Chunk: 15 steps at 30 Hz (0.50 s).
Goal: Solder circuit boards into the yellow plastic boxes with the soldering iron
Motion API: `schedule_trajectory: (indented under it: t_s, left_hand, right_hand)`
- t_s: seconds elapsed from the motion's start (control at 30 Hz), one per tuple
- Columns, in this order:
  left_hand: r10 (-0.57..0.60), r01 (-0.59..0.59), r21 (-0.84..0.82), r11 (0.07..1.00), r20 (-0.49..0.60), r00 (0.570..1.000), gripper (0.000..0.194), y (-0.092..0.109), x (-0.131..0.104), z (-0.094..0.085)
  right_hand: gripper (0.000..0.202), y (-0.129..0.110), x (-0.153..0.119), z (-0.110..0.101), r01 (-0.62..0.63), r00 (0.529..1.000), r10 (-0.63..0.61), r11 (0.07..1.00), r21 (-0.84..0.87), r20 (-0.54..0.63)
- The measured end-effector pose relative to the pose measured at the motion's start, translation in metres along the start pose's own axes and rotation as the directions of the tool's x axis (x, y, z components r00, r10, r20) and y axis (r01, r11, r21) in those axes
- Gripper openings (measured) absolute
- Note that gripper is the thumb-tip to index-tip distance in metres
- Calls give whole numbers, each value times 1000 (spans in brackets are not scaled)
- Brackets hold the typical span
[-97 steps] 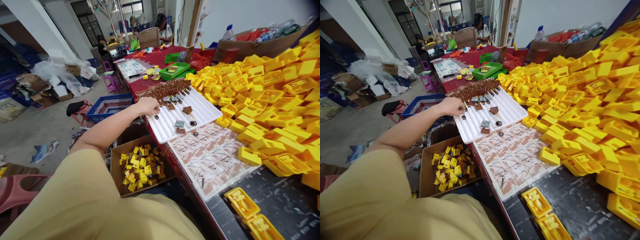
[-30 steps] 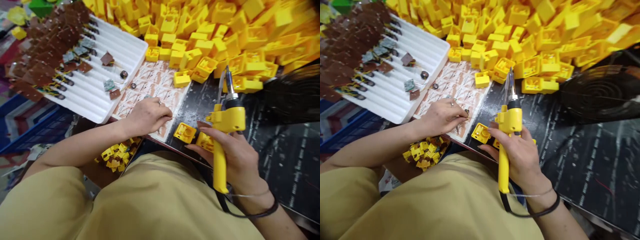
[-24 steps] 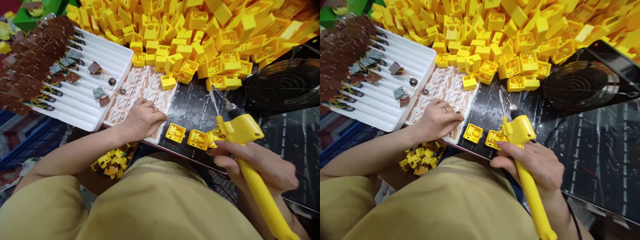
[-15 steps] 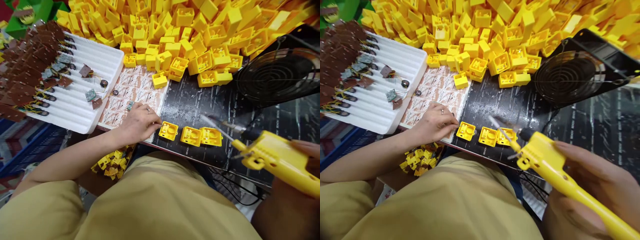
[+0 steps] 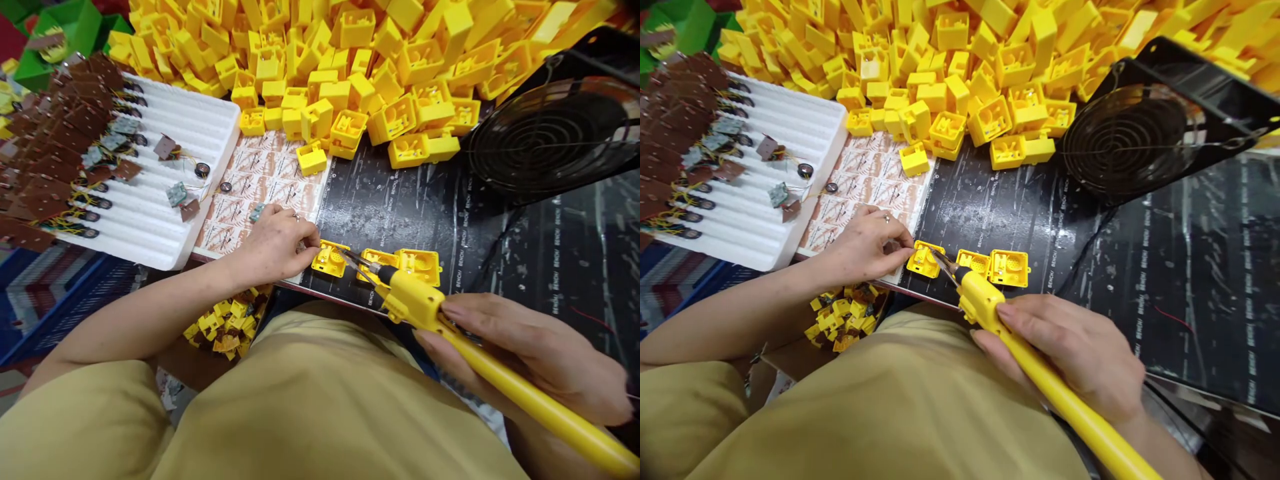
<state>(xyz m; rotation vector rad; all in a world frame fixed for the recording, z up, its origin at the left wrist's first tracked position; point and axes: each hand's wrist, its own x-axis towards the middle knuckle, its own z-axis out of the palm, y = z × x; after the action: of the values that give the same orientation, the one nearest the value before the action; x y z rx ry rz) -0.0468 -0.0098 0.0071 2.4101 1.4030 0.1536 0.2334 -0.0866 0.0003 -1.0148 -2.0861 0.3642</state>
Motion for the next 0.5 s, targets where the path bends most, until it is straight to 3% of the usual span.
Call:
schedule_trajectory:
  t_s: [0.1,0.2,0.4,0.5]
  left_hand:
    - [4,-4,12,1000,-7,1000,18,0,0,1]
    - [0,1,25,1000,-2,1000,19,0,0,1]
    - [25,-23,53,998,-28,999,19,2,3,2]
    - [40,-38,70,997,-27,999,18,2,4,2]
  right_hand:
    - [6,-5,9,3,87,994,-87,996,1,63]
    - [14,-8,14,6,90,987,-78,993,-78,141]
    - [19,-9,24,5,263,964,-258,962,-74,71]
    - [11,-8,23,-5,225,970,-217,972,-73,106]
